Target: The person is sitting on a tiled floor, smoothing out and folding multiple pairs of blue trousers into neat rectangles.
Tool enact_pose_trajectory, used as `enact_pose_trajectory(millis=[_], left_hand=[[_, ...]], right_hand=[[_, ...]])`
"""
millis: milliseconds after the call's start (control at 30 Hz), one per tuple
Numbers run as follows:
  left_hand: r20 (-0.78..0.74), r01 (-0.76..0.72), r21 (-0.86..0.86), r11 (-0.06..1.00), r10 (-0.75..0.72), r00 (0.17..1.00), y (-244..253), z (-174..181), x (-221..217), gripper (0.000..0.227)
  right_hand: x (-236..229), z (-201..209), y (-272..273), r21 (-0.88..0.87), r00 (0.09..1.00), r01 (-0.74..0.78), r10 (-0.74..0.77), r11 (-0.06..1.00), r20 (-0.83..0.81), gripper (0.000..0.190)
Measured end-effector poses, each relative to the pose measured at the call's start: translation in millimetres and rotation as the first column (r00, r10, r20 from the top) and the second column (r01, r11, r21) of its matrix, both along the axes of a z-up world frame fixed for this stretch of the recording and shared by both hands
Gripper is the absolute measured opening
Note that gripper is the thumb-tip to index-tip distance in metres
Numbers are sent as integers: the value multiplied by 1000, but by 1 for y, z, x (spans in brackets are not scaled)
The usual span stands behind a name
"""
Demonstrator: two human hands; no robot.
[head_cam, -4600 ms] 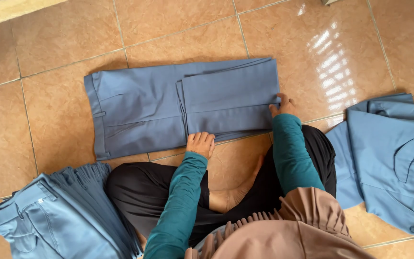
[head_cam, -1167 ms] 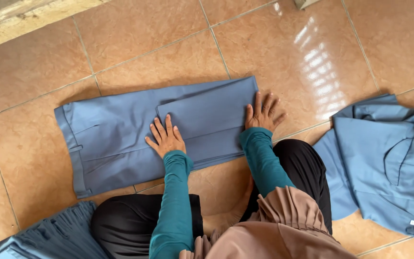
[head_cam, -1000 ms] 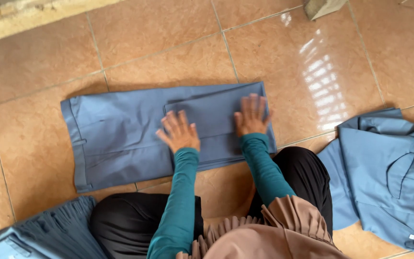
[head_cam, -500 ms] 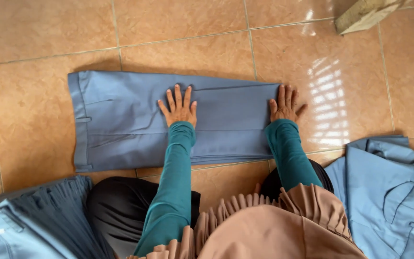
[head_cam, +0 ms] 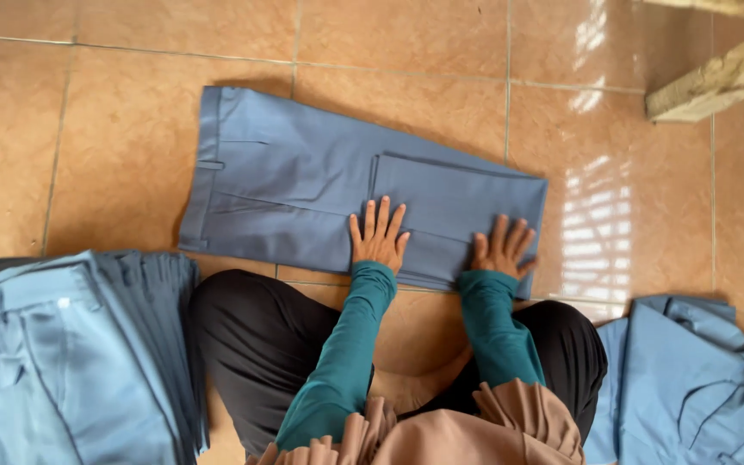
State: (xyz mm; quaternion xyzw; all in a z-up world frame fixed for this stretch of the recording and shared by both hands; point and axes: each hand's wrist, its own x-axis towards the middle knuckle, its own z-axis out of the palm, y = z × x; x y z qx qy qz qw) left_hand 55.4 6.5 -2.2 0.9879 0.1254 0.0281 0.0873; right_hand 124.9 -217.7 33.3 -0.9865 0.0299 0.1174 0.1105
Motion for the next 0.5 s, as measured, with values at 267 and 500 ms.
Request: enact_pose_trajectory(millis=[267,500], left_hand=[[91,-115,42,993,111,990,20,-36,-33,62],[310,-159,42,986,138,941,-19,-116,-56,75]], right_hand=[[6,1,-37,-20,979,156,-157,988,-127,69],[15,-64,-90,164,923,362,-378,918,74,83]])
